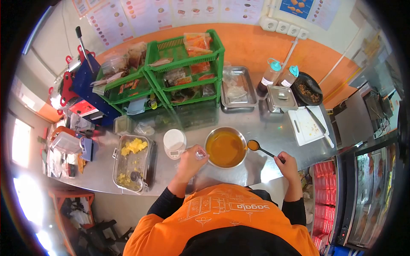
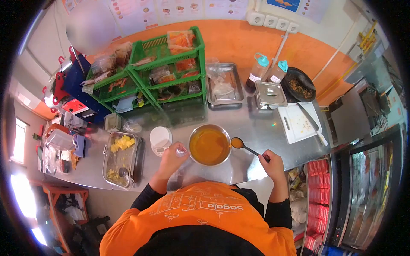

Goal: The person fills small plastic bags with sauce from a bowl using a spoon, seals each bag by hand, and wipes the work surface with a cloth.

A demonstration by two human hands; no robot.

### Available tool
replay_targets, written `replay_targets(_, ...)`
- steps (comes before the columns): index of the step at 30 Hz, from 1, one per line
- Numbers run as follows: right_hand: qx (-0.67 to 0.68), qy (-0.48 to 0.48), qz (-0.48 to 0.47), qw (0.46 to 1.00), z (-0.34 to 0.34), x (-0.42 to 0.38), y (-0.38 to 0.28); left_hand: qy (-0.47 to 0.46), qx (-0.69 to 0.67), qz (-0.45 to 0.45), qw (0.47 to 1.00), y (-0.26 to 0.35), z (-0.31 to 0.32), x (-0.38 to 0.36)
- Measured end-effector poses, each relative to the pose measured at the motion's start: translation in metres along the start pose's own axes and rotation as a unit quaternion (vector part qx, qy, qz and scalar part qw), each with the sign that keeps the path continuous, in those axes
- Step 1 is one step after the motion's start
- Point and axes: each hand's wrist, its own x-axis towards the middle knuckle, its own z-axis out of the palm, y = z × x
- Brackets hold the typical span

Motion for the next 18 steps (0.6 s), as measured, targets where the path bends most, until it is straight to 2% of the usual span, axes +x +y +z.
replay_targets(4,0.055,0.0,-0.027,0.998,-0.009,0.0,-0.032,-0.028,-0.005,0.001,1.0,0.005,0.009,0.007)
replay_targets(9,0.141,-0.027,-0.073,0.987,-0.012,0.002,-0.074,-0.071,-0.08,0.007,0.994,0.023,0.023,0.021)
replay_targets(15,0.131,-0.02,-0.115,0.985,-0.028,0.0,-0.124,-0.092,-0.149,0.021,0.984,0.042,0.034,0.036)
replay_targets(18,0.078,-0.007,-0.139,0.987,-0.042,-0.005,-0.153,-0.11,-0.208,0.023,0.972,0.053,0.034,0.043)
